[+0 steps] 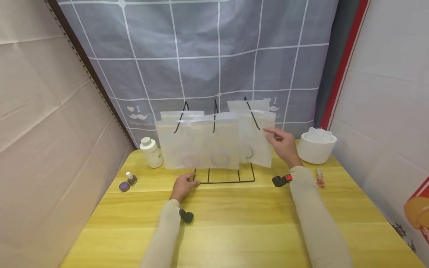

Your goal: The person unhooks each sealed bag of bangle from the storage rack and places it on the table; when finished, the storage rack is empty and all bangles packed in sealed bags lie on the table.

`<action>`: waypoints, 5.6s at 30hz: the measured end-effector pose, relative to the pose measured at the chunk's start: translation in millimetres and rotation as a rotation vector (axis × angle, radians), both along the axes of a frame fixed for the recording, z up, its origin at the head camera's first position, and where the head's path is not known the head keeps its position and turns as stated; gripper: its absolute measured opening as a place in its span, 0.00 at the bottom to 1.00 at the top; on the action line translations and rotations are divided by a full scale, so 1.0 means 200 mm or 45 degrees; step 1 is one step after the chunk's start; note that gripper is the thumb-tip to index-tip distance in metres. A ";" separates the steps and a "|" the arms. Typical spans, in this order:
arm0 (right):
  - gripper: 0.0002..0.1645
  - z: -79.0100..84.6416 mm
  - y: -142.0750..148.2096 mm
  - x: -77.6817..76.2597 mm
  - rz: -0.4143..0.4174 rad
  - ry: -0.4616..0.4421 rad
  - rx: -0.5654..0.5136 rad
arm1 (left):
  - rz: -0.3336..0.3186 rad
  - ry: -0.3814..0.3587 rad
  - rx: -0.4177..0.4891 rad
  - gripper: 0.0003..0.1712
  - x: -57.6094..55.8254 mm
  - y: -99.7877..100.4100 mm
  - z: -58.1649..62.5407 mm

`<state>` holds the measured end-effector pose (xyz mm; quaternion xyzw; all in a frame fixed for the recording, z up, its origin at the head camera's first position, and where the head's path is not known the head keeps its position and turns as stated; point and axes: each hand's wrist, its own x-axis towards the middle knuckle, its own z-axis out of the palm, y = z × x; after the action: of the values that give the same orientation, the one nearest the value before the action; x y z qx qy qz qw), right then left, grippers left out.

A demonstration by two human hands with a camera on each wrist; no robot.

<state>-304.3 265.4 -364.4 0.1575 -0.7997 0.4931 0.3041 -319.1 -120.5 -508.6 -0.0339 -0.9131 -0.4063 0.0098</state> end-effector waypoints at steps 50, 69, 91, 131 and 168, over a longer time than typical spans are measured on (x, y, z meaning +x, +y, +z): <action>0.17 0.05 0.20 0.46 0.006 -0.055 0.054 | 0.099 -0.026 0.021 0.28 0.02 0.03 0.01; 0.32 -0.30 0.81 0.84 -0.002 -1.158 0.271 | 0.090 -0.023 -0.014 0.28 0.00 -0.02 0.03; 0.30 -0.60 0.95 0.77 -0.160 -1.045 0.606 | 0.072 -0.008 0.001 0.28 0.00 0.01 0.02; 0.22 -0.04 0.02 -0.36 -0.054 -0.154 0.014 | 0.078 -0.014 0.038 0.28 0.02 0.03 0.02; 0.14 0.05 0.02 0.04 -0.107 0.003 -0.209 | 0.017 -0.013 -0.037 0.28 -0.05 0.05 0.04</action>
<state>-296.6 269.8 -354.5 0.0989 -0.7622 0.5436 0.3372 -330.0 -109.7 -500.7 -0.0259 -0.9192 -0.3929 0.0071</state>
